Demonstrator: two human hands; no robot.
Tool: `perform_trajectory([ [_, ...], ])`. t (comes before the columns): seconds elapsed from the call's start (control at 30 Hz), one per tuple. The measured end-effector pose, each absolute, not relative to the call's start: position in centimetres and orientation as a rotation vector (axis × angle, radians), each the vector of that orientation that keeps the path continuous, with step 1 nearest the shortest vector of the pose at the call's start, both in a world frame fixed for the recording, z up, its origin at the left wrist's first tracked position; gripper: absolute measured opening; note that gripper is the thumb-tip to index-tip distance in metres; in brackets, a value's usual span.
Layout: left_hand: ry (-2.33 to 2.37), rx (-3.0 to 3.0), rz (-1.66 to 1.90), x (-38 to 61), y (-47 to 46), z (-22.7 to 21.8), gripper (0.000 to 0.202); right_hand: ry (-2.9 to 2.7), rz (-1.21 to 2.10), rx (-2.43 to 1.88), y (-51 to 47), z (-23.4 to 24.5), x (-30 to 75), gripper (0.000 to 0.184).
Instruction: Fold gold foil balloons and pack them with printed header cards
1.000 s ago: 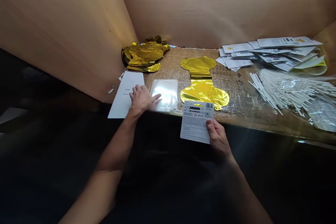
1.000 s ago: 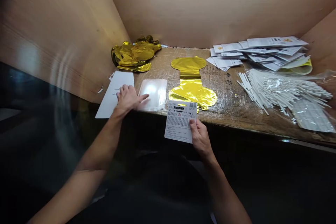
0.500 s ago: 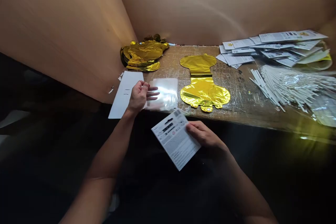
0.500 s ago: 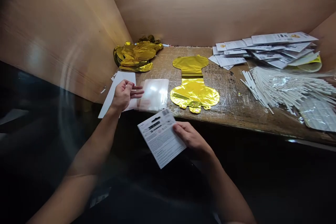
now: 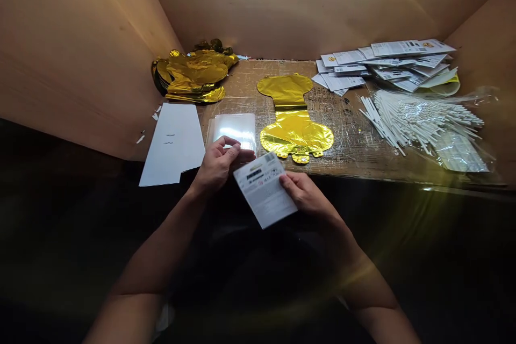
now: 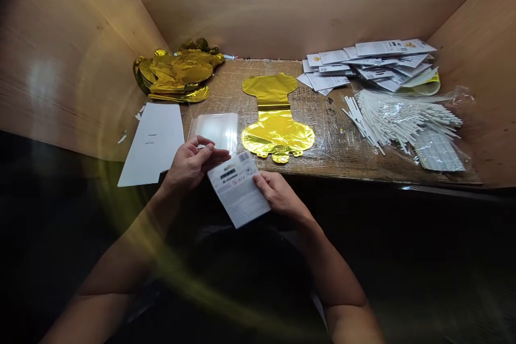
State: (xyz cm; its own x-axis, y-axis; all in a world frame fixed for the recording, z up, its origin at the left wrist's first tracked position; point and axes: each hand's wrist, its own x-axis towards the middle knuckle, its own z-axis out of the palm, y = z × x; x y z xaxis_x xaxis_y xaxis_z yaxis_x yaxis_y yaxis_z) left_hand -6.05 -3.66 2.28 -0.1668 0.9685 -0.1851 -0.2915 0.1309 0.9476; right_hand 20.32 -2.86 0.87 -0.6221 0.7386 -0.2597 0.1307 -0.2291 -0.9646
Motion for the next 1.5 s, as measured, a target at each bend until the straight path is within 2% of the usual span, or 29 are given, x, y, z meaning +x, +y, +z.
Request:
perform_trajectory([
  [0.1, 1.253, 0.807, 1.476, -4.5, -3.4, 1.7, 0.046, -1.621, 2.166, -0.898, -3.6, 1.3, 20.5, 0.051],
  [0.2, 1.235, 0.820, 1.398, -3.6, -3.6, 1.9, 0.045, -1.567, 2.221, -0.919, -3.6, 1.0, 20.3, 0.054],
  [0.37, 1.174, 0.745, 1.205, -4.2, -4.1, 2.5, 0.048, -1.480, 1.952, -1.066, -3.0, -0.1, 20.5, 0.053],
  [0.5, 1.122, 0.670, 1.201, -4.1, -4.6, 2.3, 0.047, -1.675, 1.571, -1.217, -3.6, -0.7, 20.9, 0.049],
  [0.6, 1.088, 0.745, 1.200, -3.4, -5.1, 1.9, 0.055, -1.813, 1.350, -1.289, -4.3, -1.1, 21.4, 0.046],
  [0.77, 1.204, 0.832, 1.308, -1.5, -5.6, 0.4, 0.060, -1.731, 1.448, -1.278, -5.6, -1.6, 21.7, 0.036],
  [0.97, 1.228, 0.717, 1.390, 1.1, -6.7, -1.9, 0.054, -1.564, 1.309, -1.340, -7.0, -2.3, 21.0, 0.034],
  [1.27, 1.271, 0.782, 1.556, 1.9, -6.2, -2.5, 0.053, -1.617, 1.220, -1.342, -7.8, -1.8, 21.5, 0.032],
  [1.5, 1.222, 0.740, 1.423, 1.9, -6.5, -2.8, 0.047, -1.486, 1.268, -1.295, -8.0, -2.5, 21.6, 0.032],
])
